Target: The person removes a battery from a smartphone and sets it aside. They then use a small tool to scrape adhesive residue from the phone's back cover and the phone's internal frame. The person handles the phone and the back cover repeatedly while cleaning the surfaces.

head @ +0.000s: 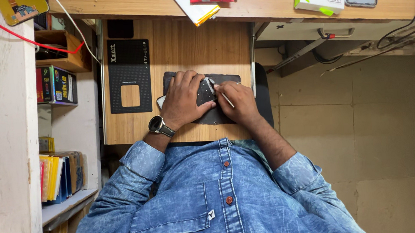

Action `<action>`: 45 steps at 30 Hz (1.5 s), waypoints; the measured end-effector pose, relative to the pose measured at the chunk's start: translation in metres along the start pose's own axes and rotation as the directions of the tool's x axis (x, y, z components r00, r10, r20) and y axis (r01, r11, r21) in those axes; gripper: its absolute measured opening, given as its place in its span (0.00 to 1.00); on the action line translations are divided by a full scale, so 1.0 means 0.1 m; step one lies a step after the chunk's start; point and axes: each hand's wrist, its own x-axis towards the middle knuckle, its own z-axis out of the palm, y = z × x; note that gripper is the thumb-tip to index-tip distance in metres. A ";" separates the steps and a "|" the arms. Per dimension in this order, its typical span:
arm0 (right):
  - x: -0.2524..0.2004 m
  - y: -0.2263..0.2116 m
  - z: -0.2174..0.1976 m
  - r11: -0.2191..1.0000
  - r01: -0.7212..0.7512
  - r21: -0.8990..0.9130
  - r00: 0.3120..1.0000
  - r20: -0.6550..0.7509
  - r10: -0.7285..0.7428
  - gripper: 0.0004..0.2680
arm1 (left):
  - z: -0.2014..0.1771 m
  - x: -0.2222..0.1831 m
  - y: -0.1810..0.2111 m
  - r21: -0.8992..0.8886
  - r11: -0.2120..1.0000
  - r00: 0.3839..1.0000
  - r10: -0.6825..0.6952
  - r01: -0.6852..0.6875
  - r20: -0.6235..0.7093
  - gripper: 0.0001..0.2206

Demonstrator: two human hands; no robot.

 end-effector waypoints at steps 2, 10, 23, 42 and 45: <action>0.03 0.06 0.00 1.000 0.000 0.031 1.000 0.018 -0.001 0.05 | 0.01 0.00 0.00 0.008 1.000 1.000 -0.004 0.004 0.012 0.37; 0.08 0.25 -0.07 0.968 -0.092 0.232 0.993 0.091 0.073 0.05 | 0.02 0.02 -0.03 0.001 1.000 1.000 0.002 -0.002 0.022 0.38; -0.04 -0.07 -0.30 0.995 -0.002 0.102 0.991 0.134 -0.012 0.08 | -0.27 0.12 -0.16 -0.186 0.955 0.934 0.271 -0.231 0.234 0.39; -0.01 -0.24 -0.22 0.999 0.029 -0.025 0.999 0.027 -0.028 0.05 | -0.43 -0.17 -0.20 0.131 0.983 0.958 -0.093 0.132 -0.273 0.30; -0.03 -0.17 -0.21 0.999 0.028 -0.037 0.998 0.060 -0.026 0.04 | -0.67 0.07 -0.26 0.033 0.999 0.854 0.035 -0.021 -0.519 0.13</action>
